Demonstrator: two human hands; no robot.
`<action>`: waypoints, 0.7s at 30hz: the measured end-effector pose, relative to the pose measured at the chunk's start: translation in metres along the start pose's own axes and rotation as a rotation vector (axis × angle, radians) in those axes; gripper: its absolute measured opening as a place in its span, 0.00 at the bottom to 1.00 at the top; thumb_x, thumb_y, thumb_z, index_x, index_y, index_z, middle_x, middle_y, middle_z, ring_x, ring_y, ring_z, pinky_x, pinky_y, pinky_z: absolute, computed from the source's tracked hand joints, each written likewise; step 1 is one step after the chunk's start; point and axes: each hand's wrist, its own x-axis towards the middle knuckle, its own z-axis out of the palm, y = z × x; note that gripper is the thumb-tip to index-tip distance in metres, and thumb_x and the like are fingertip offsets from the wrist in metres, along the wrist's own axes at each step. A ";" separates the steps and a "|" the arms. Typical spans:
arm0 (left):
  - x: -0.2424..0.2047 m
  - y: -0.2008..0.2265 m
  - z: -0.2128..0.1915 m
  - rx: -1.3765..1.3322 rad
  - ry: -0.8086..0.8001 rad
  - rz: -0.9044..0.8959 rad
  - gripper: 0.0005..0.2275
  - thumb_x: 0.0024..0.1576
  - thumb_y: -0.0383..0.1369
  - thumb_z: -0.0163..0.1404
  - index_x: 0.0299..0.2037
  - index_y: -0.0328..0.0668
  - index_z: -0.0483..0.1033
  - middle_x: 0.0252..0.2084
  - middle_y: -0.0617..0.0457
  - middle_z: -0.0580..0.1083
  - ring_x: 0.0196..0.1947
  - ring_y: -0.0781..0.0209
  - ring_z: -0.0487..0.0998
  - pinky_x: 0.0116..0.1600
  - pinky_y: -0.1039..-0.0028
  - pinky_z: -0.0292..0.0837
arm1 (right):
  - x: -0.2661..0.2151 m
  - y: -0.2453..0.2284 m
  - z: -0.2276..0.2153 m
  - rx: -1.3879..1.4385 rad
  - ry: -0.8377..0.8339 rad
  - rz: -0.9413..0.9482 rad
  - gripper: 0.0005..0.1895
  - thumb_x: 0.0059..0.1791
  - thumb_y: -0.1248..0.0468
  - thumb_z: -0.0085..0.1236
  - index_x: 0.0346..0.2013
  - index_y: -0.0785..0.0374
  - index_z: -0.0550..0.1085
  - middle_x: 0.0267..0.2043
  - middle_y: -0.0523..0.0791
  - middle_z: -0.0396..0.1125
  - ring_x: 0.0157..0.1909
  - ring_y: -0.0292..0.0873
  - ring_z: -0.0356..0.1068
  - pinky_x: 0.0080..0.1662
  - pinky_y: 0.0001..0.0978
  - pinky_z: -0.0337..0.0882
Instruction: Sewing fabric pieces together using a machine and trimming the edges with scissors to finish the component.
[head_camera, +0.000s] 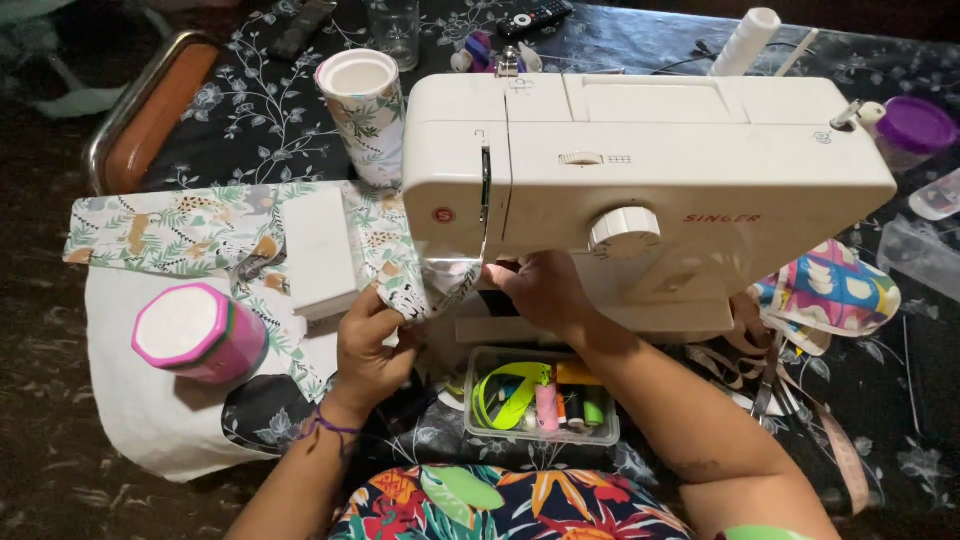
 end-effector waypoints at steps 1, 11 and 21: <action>-0.004 -0.011 -0.002 -0.001 -0.002 0.001 0.07 0.51 0.16 0.58 0.32 0.38 0.85 0.36 0.43 0.72 0.29 0.43 0.78 0.41 0.63 0.79 | -0.001 0.000 -0.001 0.001 0.002 0.001 0.16 0.51 0.46 0.67 0.40 0.55 0.85 0.41 0.46 0.81 0.53 0.54 0.80 0.55 0.50 0.75; 0.044 0.020 0.006 0.429 -0.098 0.661 0.11 0.56 0.24 0.53 0.21 0.46 0.74 0.21 0.52 0.65 0.17 0.47 0.67 0.28 0.60 0.72 | 0.002 0.012 0.005 0.058 -0.056 0.084 0.14 0.51 0.53 0.67 0.42 0.60 0.84 0.45 0.51 0.81 0.54 0.54 0.80 0.56 0.50 0.75; 0.079 0.019 0.003 0.573 -0.002 0.743 0.15 0.57 0.22 0.51 0.17 0.41 0.67 0.21 0.51 0.63 0.22 0.49 0.70 0.38 0.56 0.75 | -0.013 -0.046 -0.016 0.027 -0.053 0.086 0.20 0.51 0.51 0.68 0.45 0.64 0.83 0.47 0.57 0.80 0.56 0.61 0.79 0.56 0.54 0.74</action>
